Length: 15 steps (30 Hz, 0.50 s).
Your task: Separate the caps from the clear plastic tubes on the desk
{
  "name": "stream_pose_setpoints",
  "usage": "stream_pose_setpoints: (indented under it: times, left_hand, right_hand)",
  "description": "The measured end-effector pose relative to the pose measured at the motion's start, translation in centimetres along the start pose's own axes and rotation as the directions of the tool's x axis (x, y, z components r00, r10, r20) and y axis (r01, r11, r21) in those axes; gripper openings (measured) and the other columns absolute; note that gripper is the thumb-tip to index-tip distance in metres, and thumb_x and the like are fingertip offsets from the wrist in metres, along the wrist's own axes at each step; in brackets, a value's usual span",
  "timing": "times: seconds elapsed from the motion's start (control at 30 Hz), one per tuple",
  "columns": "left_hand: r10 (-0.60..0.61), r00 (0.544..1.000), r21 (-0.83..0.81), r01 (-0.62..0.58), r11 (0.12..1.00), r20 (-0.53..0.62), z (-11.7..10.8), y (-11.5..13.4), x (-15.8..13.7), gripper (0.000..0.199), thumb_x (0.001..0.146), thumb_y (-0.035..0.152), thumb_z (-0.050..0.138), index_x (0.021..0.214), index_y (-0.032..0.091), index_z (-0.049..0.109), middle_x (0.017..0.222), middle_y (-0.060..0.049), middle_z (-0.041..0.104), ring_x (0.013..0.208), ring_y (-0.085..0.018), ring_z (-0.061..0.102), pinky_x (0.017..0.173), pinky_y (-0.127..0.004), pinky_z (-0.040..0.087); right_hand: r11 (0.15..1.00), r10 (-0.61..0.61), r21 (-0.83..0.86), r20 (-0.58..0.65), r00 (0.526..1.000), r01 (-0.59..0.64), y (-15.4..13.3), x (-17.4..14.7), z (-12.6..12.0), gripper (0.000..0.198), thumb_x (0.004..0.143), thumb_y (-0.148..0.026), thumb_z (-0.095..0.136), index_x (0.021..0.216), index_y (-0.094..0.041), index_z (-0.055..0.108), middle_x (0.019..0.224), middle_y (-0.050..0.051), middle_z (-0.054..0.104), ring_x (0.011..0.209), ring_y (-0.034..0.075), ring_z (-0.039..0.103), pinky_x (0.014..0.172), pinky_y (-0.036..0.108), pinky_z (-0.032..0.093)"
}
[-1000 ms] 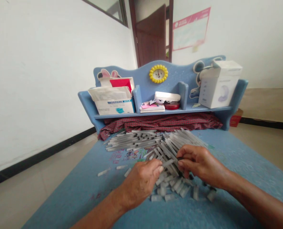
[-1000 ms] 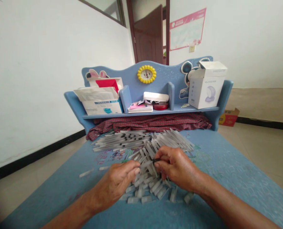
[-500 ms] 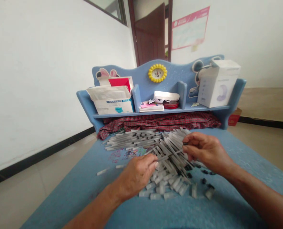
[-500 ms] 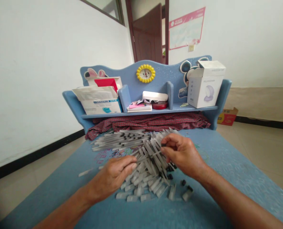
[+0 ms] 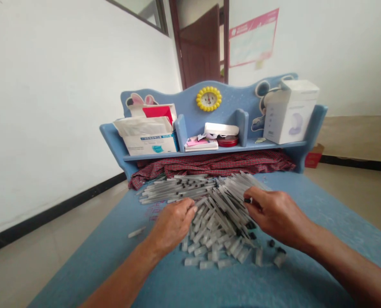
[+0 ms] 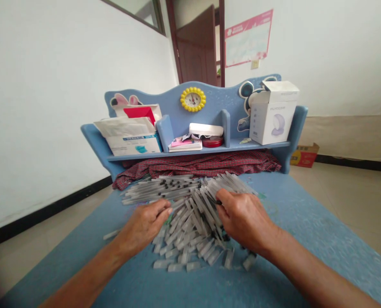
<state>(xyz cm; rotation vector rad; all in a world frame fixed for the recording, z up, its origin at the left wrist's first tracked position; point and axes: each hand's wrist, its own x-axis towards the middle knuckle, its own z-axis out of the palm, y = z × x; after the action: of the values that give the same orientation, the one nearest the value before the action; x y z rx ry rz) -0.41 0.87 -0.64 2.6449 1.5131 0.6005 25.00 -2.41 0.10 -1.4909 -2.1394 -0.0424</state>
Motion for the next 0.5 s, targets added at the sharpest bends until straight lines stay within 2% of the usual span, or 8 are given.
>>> stream_pose_setpoints:
  times: [0.07, 0.2, 0.37, 0.5]
  left_hand:
    - [0.018, 1.0, 0.001, -0.018, 1.0, -0.003, 0.1, 0.3, -0.1, 0.021, 0.091, 0.022, 0.038, 0.082, 0.017, 0.057, 0.072, -0.002, 0.063, 0.068, -0.015, 0.061, 0.063, -0.023, 0.042]
    - [0.037, 0.999, 0.002, -0.037, 0.999, 0.005, 0.3, 0.6, -0.2, 0.018, 0.09, 0.021, 0.04, 0.082, 0.017, 0.057, 0.073, -0.002, 0.063, 0.07, -0.016, 0.061, 0.063, -0.024, 0.043]
    - [0.083, 0.997, -0.005, -0.083, 0.997, 0.004, 0.5, 0.9, -0.4, 0.018, 0.09, 0.02, 0.041, 0.09, 0.016, 0.059, 0.079, -0.005, 0.065, 0.077, -0.018, 0.063, 0.069, -0.027, 0.046]
    - [0.12, 0.993, -0.026, -0.12, 0.992, -0.001, 0.7, 1.1, -0.6, 0.019, 0.09, 0.02, 0.041, 0.095, 0.015, 0.059, 0.083, -0.006, 0.067, 0.08, -0.019, 0.064, 0.073, -0.029, 0.048]
  right_hand:
    - [0.999, 0.051, -0.009, 0.101, 0.994, -0.051, -0.2, 0.1, -0.4, 0.015, 0.082, -0.024, 0.048, 0.083, -0.02, 0.062, 0.055, 0.0, 0.06, 0.05, 0.014, 0.055, 0.05, 0.025, 0.033]
    - [0.99, 0.108, -0.107, 0.211, 0.972, -0.087, 0.8, 0.8, -1.6, 0.019, 0.082, -0.025, 0.048, 0.075, -0.021, 0.065, 0.06, 0.004, 0.064, 0.053, 0.016, 0.056, 0.051, 0.027, 0.03]
    - [0.984, 0.046, -0.173, 0.426, 0.904, 0.031, 2.2, 0.8, -2.4, 0.011, 0.072, -0.017, 0.057, 0.071, -0.02, 0.068, 0.065, 0.006, 0.068, 0.058, 0.019, 0.06, 0.051, 0.027, 0.032]
    - [0.966, 0.04, -0.24, 0.502, 0.864, 0.094, 1.8, 0.3, -1.7, 0.012, 0.067, -0.011, 0.059, 0.07, -0.018, 0.069, 0.069, 0.01, 0.069, 0.062, 0.023, 0.064, 0.052, 0.029, 0.037]
